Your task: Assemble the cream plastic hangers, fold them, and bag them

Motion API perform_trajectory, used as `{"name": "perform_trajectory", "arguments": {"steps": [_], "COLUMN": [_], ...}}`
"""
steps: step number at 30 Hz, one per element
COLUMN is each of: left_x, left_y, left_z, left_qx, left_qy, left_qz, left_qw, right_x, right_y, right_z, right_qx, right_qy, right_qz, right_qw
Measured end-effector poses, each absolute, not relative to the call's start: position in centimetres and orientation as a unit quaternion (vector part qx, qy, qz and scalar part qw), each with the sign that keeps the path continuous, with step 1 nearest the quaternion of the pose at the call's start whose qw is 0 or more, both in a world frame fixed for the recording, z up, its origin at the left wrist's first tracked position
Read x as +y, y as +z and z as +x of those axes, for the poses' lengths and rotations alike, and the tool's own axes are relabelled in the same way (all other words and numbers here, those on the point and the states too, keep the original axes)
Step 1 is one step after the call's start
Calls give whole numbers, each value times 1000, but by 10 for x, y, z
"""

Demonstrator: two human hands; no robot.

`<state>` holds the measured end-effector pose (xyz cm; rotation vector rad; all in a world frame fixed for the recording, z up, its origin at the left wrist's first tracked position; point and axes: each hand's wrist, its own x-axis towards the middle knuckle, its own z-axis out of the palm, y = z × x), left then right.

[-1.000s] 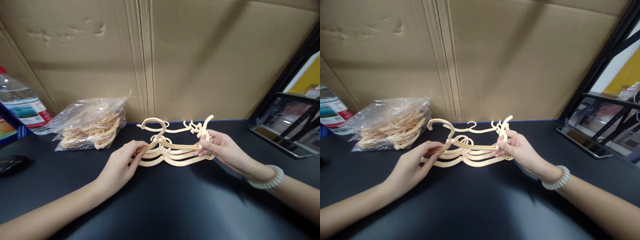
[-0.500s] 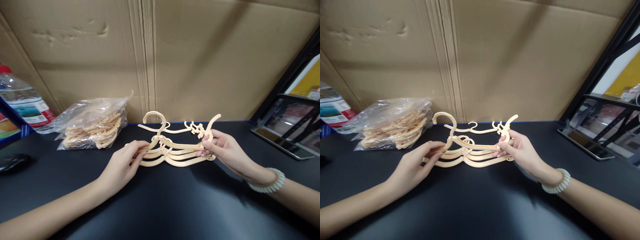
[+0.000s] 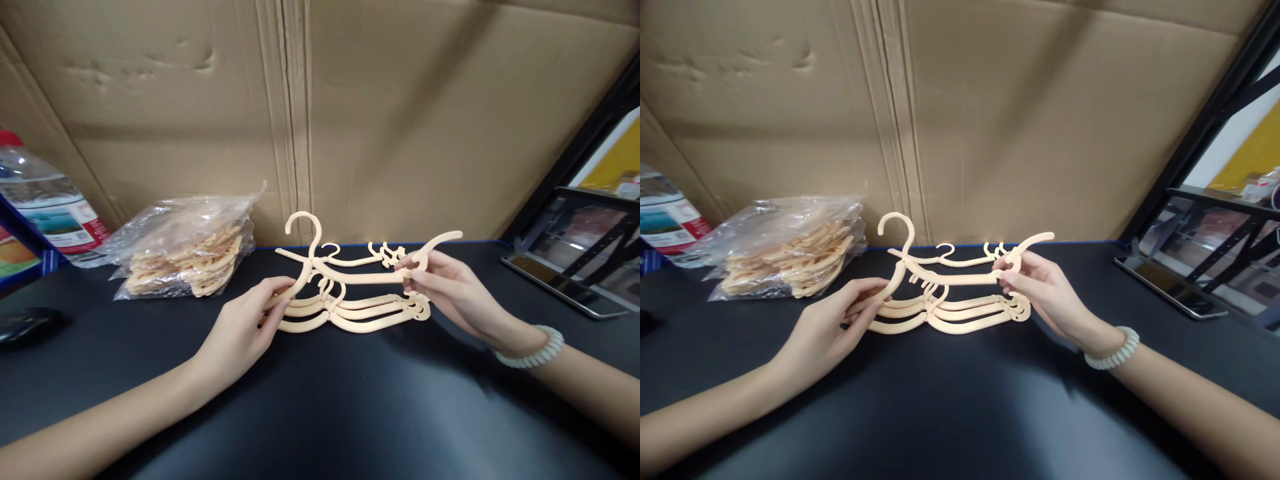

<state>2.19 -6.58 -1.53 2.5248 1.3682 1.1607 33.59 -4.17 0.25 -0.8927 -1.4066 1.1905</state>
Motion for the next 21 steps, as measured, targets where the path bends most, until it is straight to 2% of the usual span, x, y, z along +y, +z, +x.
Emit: {"name": "perform_trajectory", "arguments": {"steps": [4,7,11,16,21], "left_x": [-64,-61,-64,-72,-84], "left_y": [-11,-6,1,1,-2], "left_z": [20,17,16,22,25], "left_qx": [471,474,458,428,419], "left_qy": [372,354,339,337,286], "left_qz": [800,806,821,838,862], "left_qw": [18,-16,-45,-31,18], "right_x": [-29,-18,-11,-18,-21], "right_y": [14,18,19,26,29], "right_z": [356,379,396,389,392], "right_qx": [-569,-587,-674,-786,-838], "right_qy": [489,481,447,369,373], "right_qz": [-359,-372,-405,-390,-378], "right_qw": [555,534,427,307,122]}}
